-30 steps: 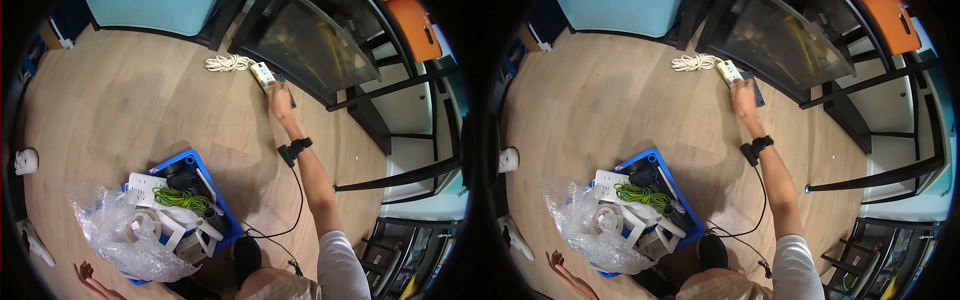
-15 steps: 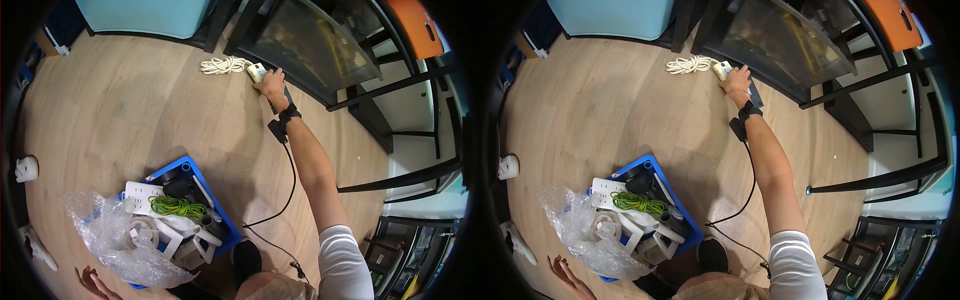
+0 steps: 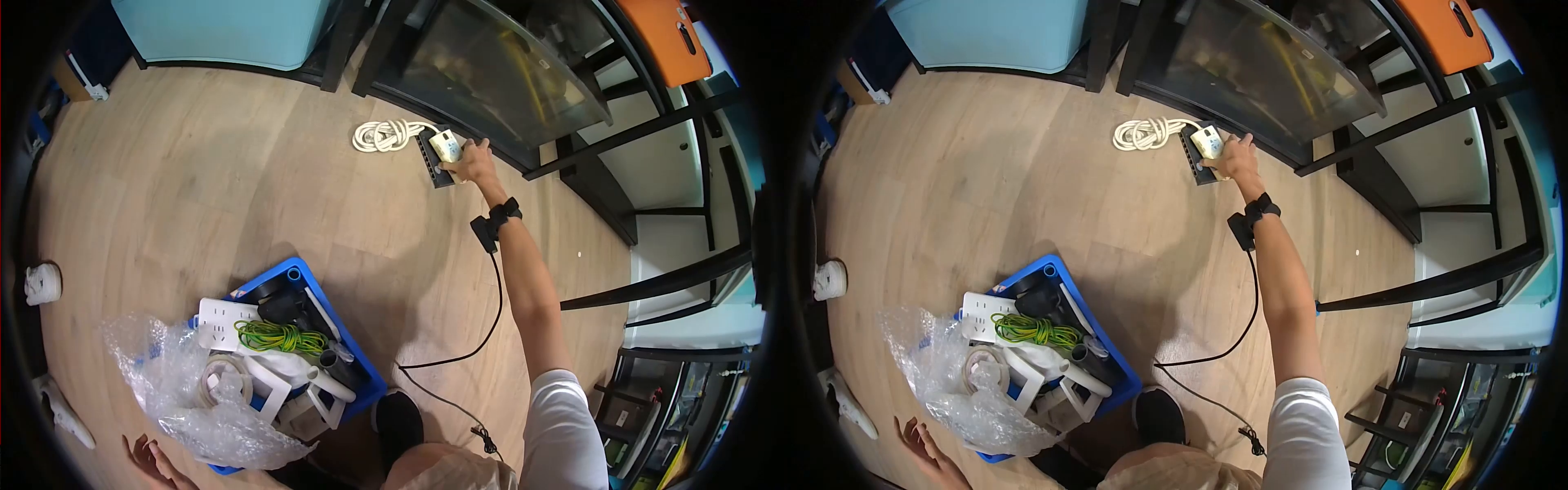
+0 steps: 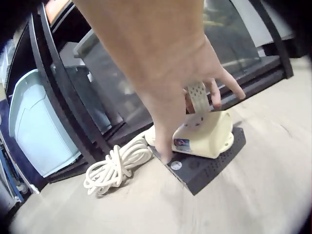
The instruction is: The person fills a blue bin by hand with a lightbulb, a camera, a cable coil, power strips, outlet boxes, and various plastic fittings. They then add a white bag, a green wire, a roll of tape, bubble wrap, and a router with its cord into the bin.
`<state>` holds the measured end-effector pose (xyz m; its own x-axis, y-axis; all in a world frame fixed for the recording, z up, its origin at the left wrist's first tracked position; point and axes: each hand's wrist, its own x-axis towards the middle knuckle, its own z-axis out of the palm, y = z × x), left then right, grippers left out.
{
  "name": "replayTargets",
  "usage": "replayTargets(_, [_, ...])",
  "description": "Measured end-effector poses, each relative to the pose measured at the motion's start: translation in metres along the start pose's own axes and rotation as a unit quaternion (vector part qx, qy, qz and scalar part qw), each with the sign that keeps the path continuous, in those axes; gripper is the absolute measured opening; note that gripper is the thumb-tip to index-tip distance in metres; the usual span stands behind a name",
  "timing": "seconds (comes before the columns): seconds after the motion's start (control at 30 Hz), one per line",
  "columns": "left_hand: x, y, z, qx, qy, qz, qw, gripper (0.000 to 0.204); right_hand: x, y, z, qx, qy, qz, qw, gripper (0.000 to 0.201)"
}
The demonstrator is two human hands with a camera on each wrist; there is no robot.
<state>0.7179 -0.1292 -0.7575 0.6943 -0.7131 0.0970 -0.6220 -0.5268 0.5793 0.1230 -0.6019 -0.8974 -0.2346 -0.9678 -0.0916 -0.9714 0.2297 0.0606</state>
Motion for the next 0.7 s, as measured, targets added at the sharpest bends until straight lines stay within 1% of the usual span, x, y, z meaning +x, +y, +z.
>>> replayTargets(0.03, [-0.001,0.002,0.003,-0.009,-0.004,-0.002,1.000,0.059,-0.002,-0.005,-0.016,-0.022,-0.056,0.010,0.998,0.118])
replayTargets(0.07, [-0.002,0.001,0.004,-0.011,-0.008,-0.001,1.000,0.059,-0.004,-0.021,-0.024,-0.036,-0.077,-0.006,0.996,0.134])
replayTargets(0.13, [0.001,-0.006,0.005,-0.010,-0.007,-0.003,1.000,0.061,0.010,-0.032,-0.017,-0.092,-0.098,-0.037,0.990,0.146])
replayTargets(0.17, [0.002,-0.007,0.006,-0.012,-0.005,-0.001,1.000,0.061,0.020,-0.041,-0.011,-0.050,-0.151,-0.030,0.987,0.147])
replayTargets(0.2, [0.001,-0.008,0.006,-0.030,-0.003,0.000,1.000,0.063,0.003,-0.067,-0.020,-0.115,-0.146,0.038,0.982,0.143])
replayTargets(0.27, [0.003,-0.010,0.006,-0.048,-0.004,0.003,0.999,0.064,0.013,-0.057,-0.005,-0.115,-0.117,0.028,0.986,0.143])
replayTargets(0.33, [0.000,-0.014,0.003,-0.067,0.000,-0.006,0.998,0.064,0.018,-0.039,-0.005,-0.050,-0.116,-0.001,0.992,0.138])
replayTargets(0.37, [-0.002,-0.013,0.002,-0.069,0.002,-0.010,0.998,0.064,0.023,-0.032,-0.005,-0.038,-0.126,-0.026,0.991,0.132])
replayTargets(0.4, [-0.002,-0.011,0.001,-0.073,-0.003,-0.012,0.997,0.064,0.022,-0.030,-0.009,-0.042,-0.125,-0.029,0.991,0.132])
replayTargets(0.47, [-0.003,-0.010,0.000,-0.076,-0.005,-0.016,0.997,0.065,0.020,-0.028,-0.011,-0.006,-0.138,-0.028,0.990,0.125])
replayTargets(0.5, [-0.003,-0.010,-0.001,-0.080,-0.007,-0.026,0.996,0.066,0.025,-0.028,-0.012,-0.011,-0.164,-0.017,0.986,0.132])
replayTargets(0.53, [-0.002,-0.009,-0.001,-0.086,-0.008,-0.035,0.996,0.067,0.029,-0.027,-0.011,-0.011,-0.165,-0.018,0.986,0.132])
replayTargets(0.6, [0.000,-0.010,-0.001,-0.090,-0.019,-0.035,0.995,0.068,0.027,-0.022,0.001,-0.050,-0.155,-0.021,0.986,0.142])
replayTargets(0.63, [0.002,-0.010,0.000,-0.096,-0.024,-0.036,0.994,0.070,0.023,-0.021,0.004,-0.055,-0.171,-0.033,0.983,0.150])
replayTargets(0.67, [0.002,-0.012,0.001,-0.086,-0.023,-0.043,0.995,0.070,0.020,-0.018,0.003,-0.048,-0.185,-0.041,0.981,0.149])
replayTargets(0.7, [0.001,-0.021,0.003,-0.097,-0.025,-0.064,0.993,0.058,0.018,-0.009,0.007,-0.045,-0.184,-0.047,0.981,0.149])
